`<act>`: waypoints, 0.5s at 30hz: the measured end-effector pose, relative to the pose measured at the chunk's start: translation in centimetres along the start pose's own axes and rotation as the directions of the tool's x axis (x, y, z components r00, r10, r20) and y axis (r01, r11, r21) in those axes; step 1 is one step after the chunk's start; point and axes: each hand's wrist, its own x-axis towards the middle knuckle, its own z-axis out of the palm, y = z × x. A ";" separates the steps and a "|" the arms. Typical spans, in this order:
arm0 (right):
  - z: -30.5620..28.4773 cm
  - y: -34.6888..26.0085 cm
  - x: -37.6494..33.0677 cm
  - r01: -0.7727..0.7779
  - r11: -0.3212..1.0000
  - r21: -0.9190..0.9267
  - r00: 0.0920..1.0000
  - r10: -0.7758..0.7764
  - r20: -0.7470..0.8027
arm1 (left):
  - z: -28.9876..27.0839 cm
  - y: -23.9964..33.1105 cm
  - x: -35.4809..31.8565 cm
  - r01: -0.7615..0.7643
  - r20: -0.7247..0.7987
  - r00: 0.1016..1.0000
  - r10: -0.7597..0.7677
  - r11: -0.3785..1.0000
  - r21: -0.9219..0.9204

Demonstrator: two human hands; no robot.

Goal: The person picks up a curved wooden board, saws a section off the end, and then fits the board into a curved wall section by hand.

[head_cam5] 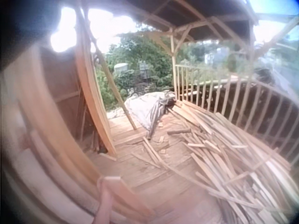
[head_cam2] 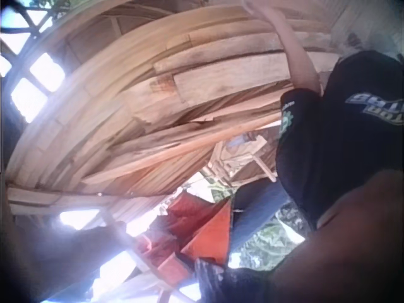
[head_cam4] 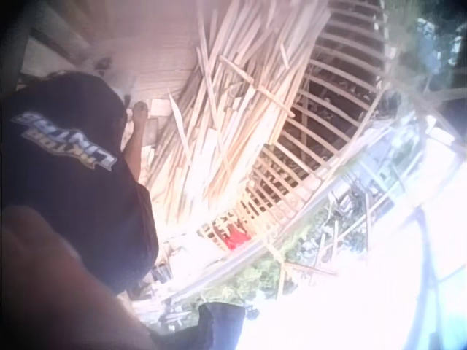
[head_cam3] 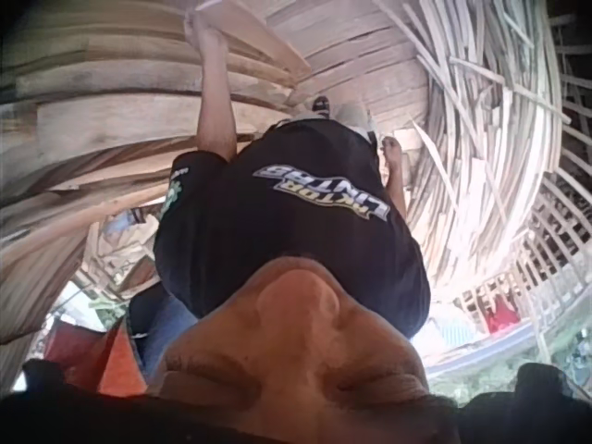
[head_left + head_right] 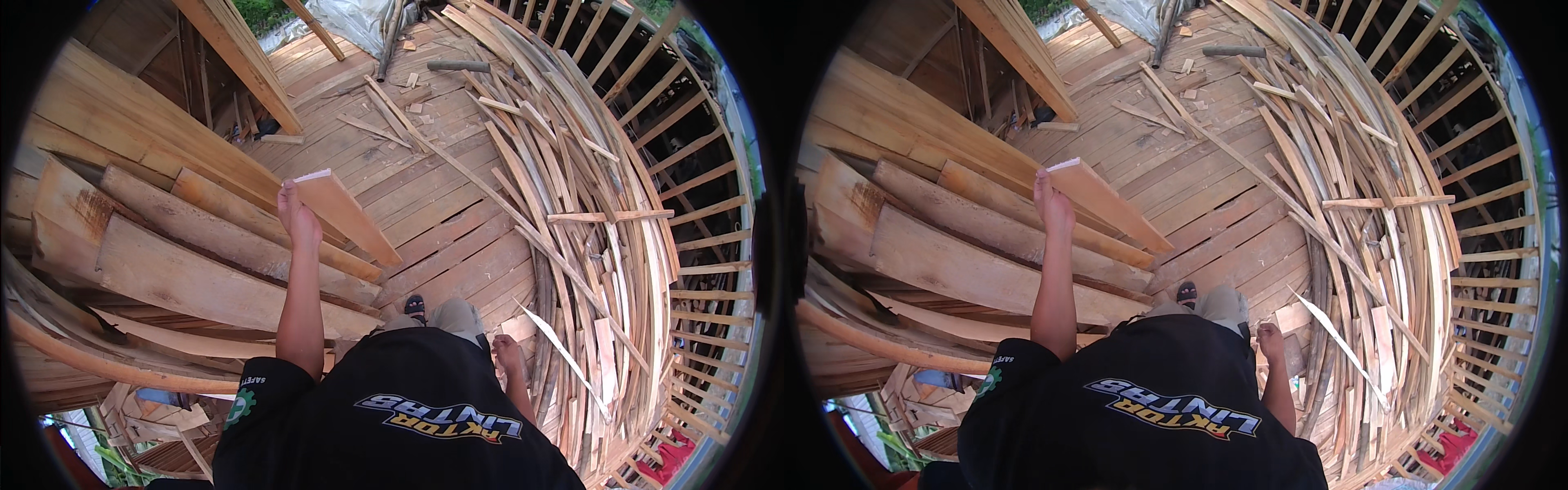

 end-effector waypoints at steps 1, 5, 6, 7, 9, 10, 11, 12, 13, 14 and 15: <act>0.1 -0.2 1.4 -0.031 0.999 0.012 1.000 0.031 -0.004 | 0.1 0.3 1.1 0.013 0.012 1.000 -0.012 0.998 -0.060; 0.2 -2.2 5.0 -0.141 0.978 -0.154 0.986 0.152 0.065 | -0.4 0.1 4.8 -0.010 0.091 0.996 0.019 0.995 -0.104; 0.0 -3.2 5.8 -0.106 0.963 -0.247 0.983 0.138 0.118 | -0.2 0.1 5.5 -0.017 0.098 0.995 0.027 0.995 -0.100; 0.0 -4.3 6.9 -0.063 0.940 -0.337 0.977 0.128 0.173 | 0.0 0.1 6.3 -0.025 0.104 0.994 0.035 0.995 -0.097; -0.4 -4.2 10.7 0.223 0.758 -0.612 0.931 0.021 0.365 | 0.9 -0.2 8.1 -0.030 0.204 0.978 0.054 0.993 -0.117; -0.4 -4.6 13.1 0.374 0.615 -0.694 0.883 -0.007 0.469 | 1.4 -0.2 9.1 -0.038 0.253 0.965 0.069 0.991 -0.125; -0.2 -6.4 14.9 0.255 0.735 -0.628 0.911 0.036 0.412 | 2.0 -0.3 10.2 -0.052 0.183 0.980 0.072 0.993 -0.110; 0.0 -8.2 16.5 0.127 0.833 -0.539 0.929 0.091 0.358 | 2.5 -0.2 11.2 -0.074 0.195 0.977 0.089 0.994 -0.082; 0.1 -11.4 18.5 0.029 0.873 -0.487 0.940 0.142 0.310 | 2.6 0.0 12.3 -0.102 0.196 0.974 0.111 0.993 -0.055; 0.4 -14.7 20.6 -0.064 0.905 -0.420 0.947 0.187 0.259 | 2.7 0.1 13.6 -0.129 0.199 0.971 0.132 0.991 -0.026; 0.5 -17.1 22.8 -0.154 0.929 -0.336 0.952 0.231 0.203 | 3.0 -0.2 15.2 -0.108 0.225 0.968 0.110 0.994 -0.024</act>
